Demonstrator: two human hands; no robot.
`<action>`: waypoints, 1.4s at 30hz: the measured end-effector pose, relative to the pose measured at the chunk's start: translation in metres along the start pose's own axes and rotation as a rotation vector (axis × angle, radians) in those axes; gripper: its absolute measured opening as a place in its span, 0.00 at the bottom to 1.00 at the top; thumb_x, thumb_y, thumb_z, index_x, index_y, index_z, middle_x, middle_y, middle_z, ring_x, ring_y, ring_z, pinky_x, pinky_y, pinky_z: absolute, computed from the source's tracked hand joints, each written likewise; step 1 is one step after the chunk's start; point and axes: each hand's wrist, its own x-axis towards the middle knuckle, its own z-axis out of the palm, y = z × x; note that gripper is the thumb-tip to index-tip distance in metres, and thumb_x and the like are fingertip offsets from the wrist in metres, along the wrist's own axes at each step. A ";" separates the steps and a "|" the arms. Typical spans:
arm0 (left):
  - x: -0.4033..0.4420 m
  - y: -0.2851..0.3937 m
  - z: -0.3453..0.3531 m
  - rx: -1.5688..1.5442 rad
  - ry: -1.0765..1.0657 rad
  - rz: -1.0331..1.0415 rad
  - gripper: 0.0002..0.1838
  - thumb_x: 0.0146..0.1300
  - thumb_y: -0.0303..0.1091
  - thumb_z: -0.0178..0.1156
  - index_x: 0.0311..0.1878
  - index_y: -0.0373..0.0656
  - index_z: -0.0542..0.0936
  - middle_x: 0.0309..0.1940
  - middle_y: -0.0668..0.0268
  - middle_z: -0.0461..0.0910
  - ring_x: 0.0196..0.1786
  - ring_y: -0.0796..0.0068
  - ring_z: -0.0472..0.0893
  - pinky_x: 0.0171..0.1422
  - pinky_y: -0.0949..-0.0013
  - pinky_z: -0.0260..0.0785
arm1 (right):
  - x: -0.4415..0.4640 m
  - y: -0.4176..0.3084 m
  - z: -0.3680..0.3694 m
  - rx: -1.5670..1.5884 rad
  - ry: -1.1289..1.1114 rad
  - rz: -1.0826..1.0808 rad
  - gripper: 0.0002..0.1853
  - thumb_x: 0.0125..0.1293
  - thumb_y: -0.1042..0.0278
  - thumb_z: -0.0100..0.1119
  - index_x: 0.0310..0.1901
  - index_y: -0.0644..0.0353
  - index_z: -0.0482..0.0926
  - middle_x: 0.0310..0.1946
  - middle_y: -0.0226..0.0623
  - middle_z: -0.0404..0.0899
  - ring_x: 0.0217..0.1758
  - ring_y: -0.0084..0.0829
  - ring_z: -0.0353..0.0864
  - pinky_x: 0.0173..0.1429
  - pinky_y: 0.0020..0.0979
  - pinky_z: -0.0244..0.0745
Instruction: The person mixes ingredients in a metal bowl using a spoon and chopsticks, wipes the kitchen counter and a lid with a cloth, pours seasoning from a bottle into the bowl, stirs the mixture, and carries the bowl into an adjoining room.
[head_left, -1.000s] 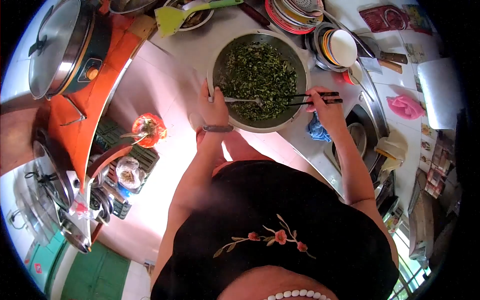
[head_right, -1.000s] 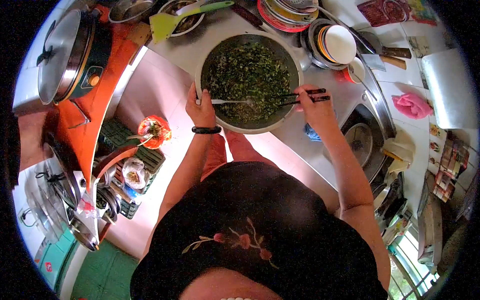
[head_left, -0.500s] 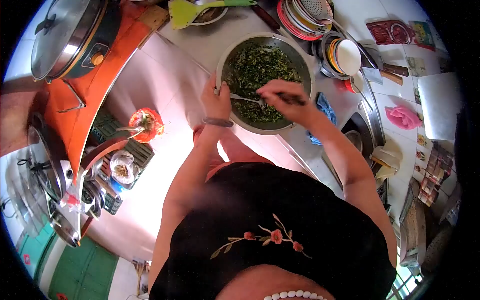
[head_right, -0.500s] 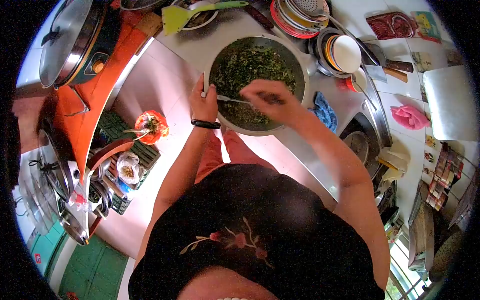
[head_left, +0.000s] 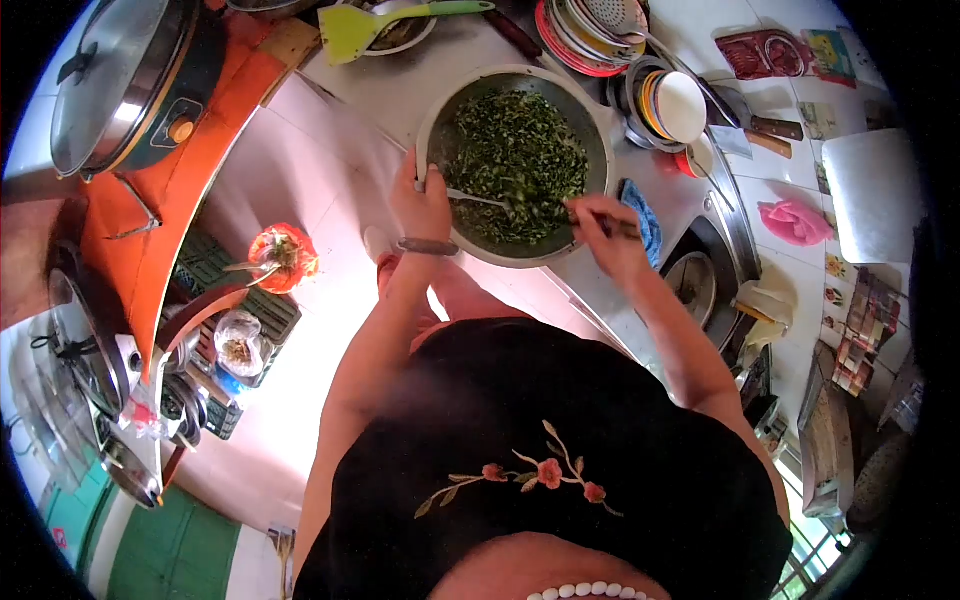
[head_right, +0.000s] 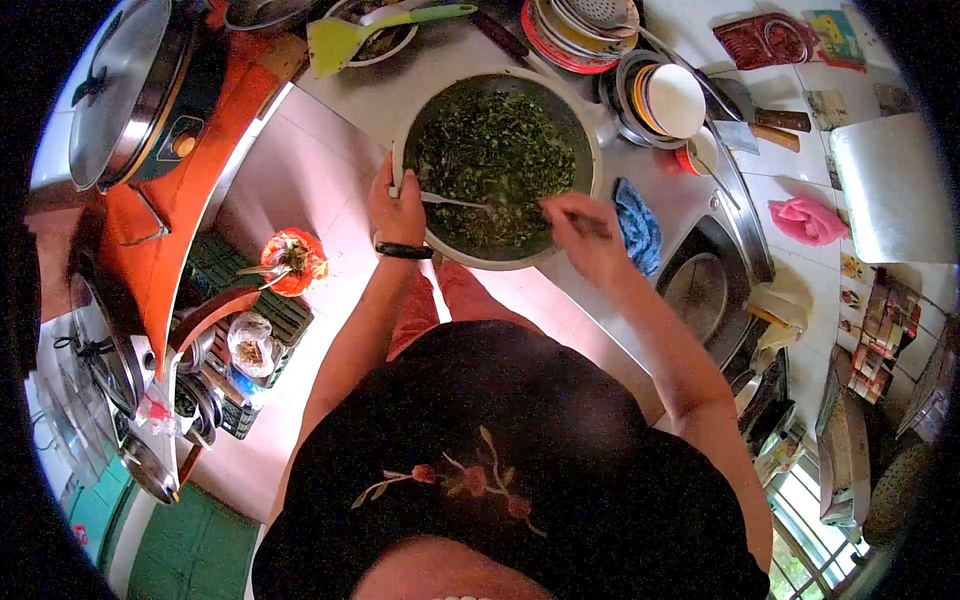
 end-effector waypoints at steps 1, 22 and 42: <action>0.001 0.001 -0.001 -0.004 -0.007 -0.002 0.20 0.60 0.27 0.54 0.57 0.33 0.74 0.44 0.56 0.80 0.44 0.70 0.79 0.49 0.70 0.70 | 0.024 -0.006 -0.003 -0.012 0.005 0.049 0.16 0.70 0.56 0.51 0.42 0.61 0.80 0.29 0.30 0.78 0.28 0.19 0.76 0.31 0.22 0.72; -0.008 -0.017 0.007 -0.078 0.116 0.060 0.20 0.60 0.22 0.51 0.57 0.35 0.74 0.41 0.56 0.80 0.42 0.69 0.78 0.48 0.70 0.69 | -0.004 0.004 -0.022 0.020 -0.057 0.052 0.13 0.67 0.58 0.56 0.41 0.59 0.81 0.28 0.30 0.80 0.29 0.18 0.78 0.30 0.23 0.74; -0.007 -0.016 0.008 -0.064 0.102 0.067 0.19 0.61 0.24 0.52 0.56 0.33 0.74 0.42 0.56 0.79 0.43 0.67 0.78 0.49 0.69 0.70 | 0.087 0.015 -0.104 -0.375 -0.023 -0.088 0.10 0.68 0.67 0.53 0.40 0.65 0.79 0.29 0.37 0.81 0.29 0.25 0.82 0.32 0.24 0.79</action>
